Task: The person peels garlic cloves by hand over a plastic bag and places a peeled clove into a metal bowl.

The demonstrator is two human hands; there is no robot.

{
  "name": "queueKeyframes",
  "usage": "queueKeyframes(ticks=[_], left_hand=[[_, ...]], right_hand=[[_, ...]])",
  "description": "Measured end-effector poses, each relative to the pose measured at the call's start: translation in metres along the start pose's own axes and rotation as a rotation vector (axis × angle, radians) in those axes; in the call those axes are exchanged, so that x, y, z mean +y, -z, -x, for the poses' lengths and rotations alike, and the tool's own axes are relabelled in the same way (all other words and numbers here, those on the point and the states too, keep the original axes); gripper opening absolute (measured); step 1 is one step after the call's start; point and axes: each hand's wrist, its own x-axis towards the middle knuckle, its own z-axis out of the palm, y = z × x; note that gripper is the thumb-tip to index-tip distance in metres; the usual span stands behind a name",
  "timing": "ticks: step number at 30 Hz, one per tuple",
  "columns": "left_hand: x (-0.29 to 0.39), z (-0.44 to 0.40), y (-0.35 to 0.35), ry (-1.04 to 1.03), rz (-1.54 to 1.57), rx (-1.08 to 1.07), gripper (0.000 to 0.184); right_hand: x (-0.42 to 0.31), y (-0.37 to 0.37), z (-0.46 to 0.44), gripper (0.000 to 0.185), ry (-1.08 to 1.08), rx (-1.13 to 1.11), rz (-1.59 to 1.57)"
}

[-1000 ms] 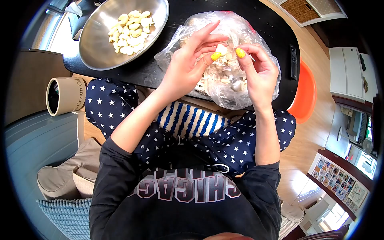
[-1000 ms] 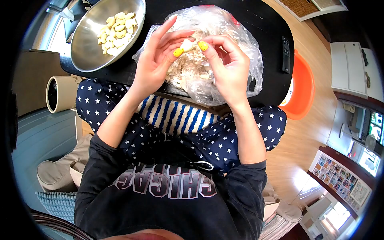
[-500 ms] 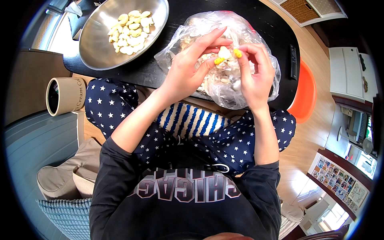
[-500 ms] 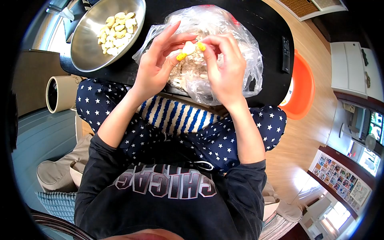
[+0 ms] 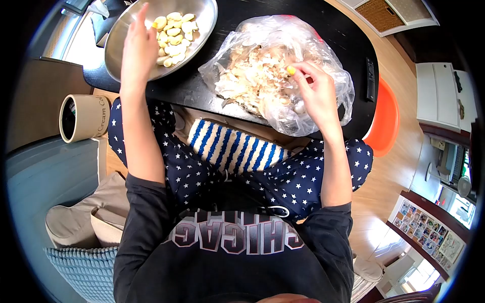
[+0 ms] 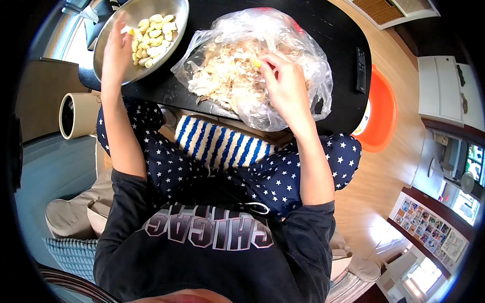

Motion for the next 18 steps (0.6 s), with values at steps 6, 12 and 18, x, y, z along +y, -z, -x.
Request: queueKeyframes(ticks=[6, 12, 18], left_hand=[[0.092, 0.013, 0.004, -0.303, 0.099, 0.283, 0.035], [0.124, 0.056, -0.022, -0.588, 0.371, 0.027, 0.031], [0.138, 0.082, -0.054, -0.606, 0.41, -0.35, 0.018]], right_hand=[[-0.001, 0.0, -0.001, 0.006, 0.027, 0.012, 0.1], [0.014, -0.003, -0.006, 0.006, 0.157, 0.069, 0.198], [0.017, -0.005, -0.008, 0.014, 0.109, 0.03, 0.206]])
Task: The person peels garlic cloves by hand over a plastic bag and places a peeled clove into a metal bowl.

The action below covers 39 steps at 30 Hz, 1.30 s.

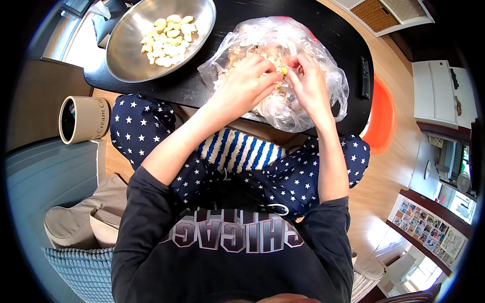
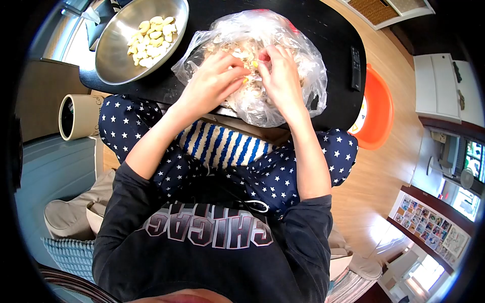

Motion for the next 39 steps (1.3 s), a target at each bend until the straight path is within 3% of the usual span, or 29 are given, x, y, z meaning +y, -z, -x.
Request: queueKeyframes(ticks=[7, 10, 17, 20, 24, 27, 30, 32, 35, 39], left_hand=[[-0.012, 0.007, -0.017, 0.052, -0.138, -0.002, 0.016], [-0.011, 0.008, -0.019, 0.078, -0.149, -0.01, 0.018], [-0.011, 0.008, -0.017, 0.132, -0.094, 0.015, 0.018], [-0.01, 0.005, -0.015, 0.179, -0.061, 0.08, 0.019], [-0.01, 0.004, -0.013, 0.196, -0.036, 0.099, 0.019], [-0.009, 0.004, -0.012, 0.175, -0.048, 0.066, 0.019], [-0.011, 0.005, -0.012, 0.17, -0.067, 0.1, 0.02], [-0.012, 0.004, -0.01, 0.192, -0.064, 0.11, 0.019], [-0.013, 0.003, -0.008, 0.214, -0.061, 0.137, 0.02], [-0.012, 0.002, -0.004, 0.22, -0.05, 0.164, 0.02]], right_hand=[[0.007, 0.003, 0.002, 0.017, -0.036, -0.172, 0.095], [0.01, -0.009, 0.01, 0.018, 0.028, -0.133, 0.214], [0.006, -0.001, 0.003, 0.016, -0.02, -0.111, 0.147], [-0.002, 0.005, -0.001, 0.016, -0.266, -0.058, -0.142], [0.01, -0.006, 0.0, 0.019, -0.103, -0.015, -0.121], [0.0, -0.01, 0.0, 0.022, 0.015, 0.097, -0.342], [-0.012, 0.004, 0.0, 0.023, -0.019, -0.015, -0.199], [-0.006, 0.006, 0.002, 0.021, 0.185, -0.171, 0.188], [-0.003, -0.002, 0.01, 0.018, 0.137, -0.28, 0.217], [-0.004, -0.011, 0.01, 0.015, 0.175, -0.215, 0.308]])
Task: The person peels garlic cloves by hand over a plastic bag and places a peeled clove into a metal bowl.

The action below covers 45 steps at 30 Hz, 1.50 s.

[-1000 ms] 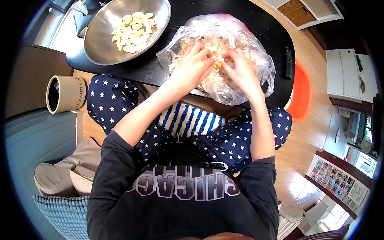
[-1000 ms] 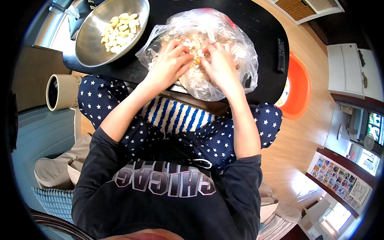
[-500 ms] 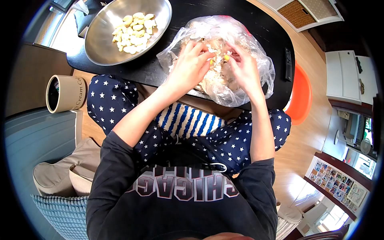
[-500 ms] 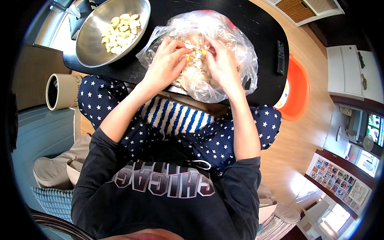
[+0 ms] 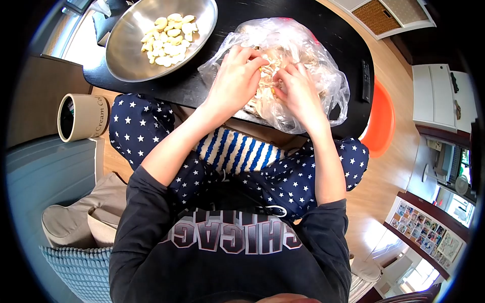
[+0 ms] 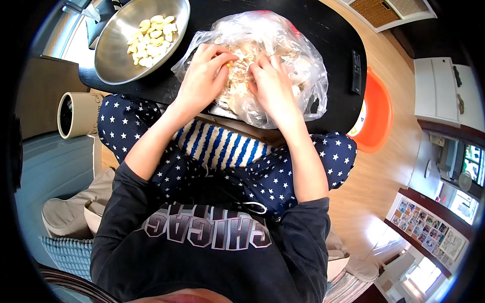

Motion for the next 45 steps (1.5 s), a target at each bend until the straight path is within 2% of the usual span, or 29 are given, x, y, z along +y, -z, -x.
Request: queueKeyframes(ticks=[6, 11, 14, 16, 20, 22, 25, 30, 32, 38, 40, 45], left_hand=[[0.0, -0.001, 0.004, 0.053, 0.044, 0.001, 0.02], [0.0, -0.001, 0.005, 0.051, 0.045, 0.007, 0.02], [0.0, -0.004, 0.009, 0.083, 0.043, 0.005, 0.02], [-0.001, -0.005, 0.01, 0.077, 0.049, 0.036, 0.02], [-0.002, -0.005, 0.011, 0.083, 0.052, 0.044, 0.02], [-0.001, -0.005, 0.012, 0.103, 0.082, 0.038, 0.021], [0.0, -0.004, 0.011, 0.122, 0.14, 0.007, 0.021], [-0.002, -0.002, 0.007, 0.1, 0.135, -0.046, 0.021], [-0.005, -0.001, 0.003, -0.029, 0.136, -0.075, 0.022], [-0.009, -0.001, -0.006, -0.122, 0.105, -0.094, 0.024], [-0.009, -0.003, -0.002, -0.101, 0.106, -0.087, 0.022], [-0.007, -0.007, 0.005, -0.055, 0.13, -0.017, 0.019]], right_hand=[[0.008, 0.006, -0.003, 0.009, -0.064, 0.047, -0.133], [0.009, 0.008, -0.004, 0.011, -0.07, 0.024, -0.115], [0.003, 0.009, -0.002, 0.017, -0.028, -0.038, -0.113], [0.001, 0.006, -0.001, 0.023, 0.063, 0.005, -0.055], [0.001, -0.002, -0.003, 0.025, 0.064, 0.03, -0.01], [0.001, 0.002, -0.005, 0.021, -0.051, 0.032, -0.201], [0.0, 0.009, -0.006, 0.019, -0.122, 0.026, -0.28], [-0.001, 0.012, -0.007, 0.017, -0.143, 0.021, -0.343], [-0.002, 0.016, -0.007, 0.017, -0.133, 0.029, -0.367], [-0.004, 0.017, -0.009, 0.02, -0.159, 0.033, -0.456], [-0.004, 0.014, -0.009, 0.024, -0.155, 0.072, -0.527], [-0.007, 0.013, -0.011, 0.02, -0.156, 0.212, -0.656]])
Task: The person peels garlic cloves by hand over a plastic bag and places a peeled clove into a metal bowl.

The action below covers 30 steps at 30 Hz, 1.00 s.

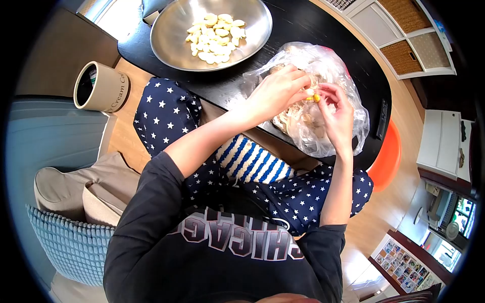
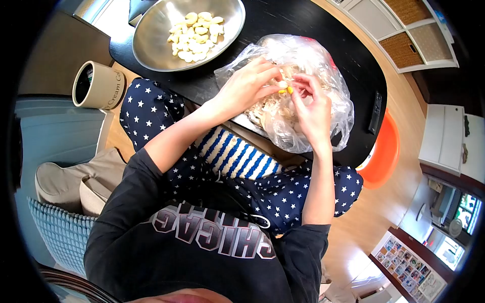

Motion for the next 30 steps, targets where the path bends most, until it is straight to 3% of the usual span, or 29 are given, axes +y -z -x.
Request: queueKeyframes(ticks=[4, 7, 9, 14, 23, 28, 30], left_hand=[[0.004, 0.001, 0.0, 0.055, 0.002, 0.043, 0.017], [0.0, 0.001, -0.003, 0.135, 0.036, 0.1, 0.015], [0.004, -0.001, -0.001, 0.248, 0.114, 0.054, 0.016], [0.008, -0.004, 0.001, 0.406, 0.231, -0.048, 0.018], [0.008, -0.005, 0.001, 0.567, 0.401, -0.099, 0.019], [0.006, -0.002, -0.003, 0.566, 0.539, -0.141, 0.021], [0.007, -0.002, -0.004, 0.544, 0.618, -0.137, 0.022]], right_hand=[[0.009, 0.006, 0.0, 0.015, -0.129, 0.128, 0.075], [0.012, 0.009, 0.001, 0.014, -0.162, 0.093, 0.24], [0.012, 0.01, 0.0, 0.016, -0.02, 0.026, 0.321], [-0.002, 0.012, 0.001, 0.011, -0.039, 0.038, 0.43], [-0.013, 0.003, 0.001, 0.024, 0.15, 0.013, 0.167], [-0.014, -0.004, 0.004, 0.02, 0.144, 0.065, 0.121], [-0.01, -0.006, 0.003, 0.019, 0.237, 0.127, 0.126]])
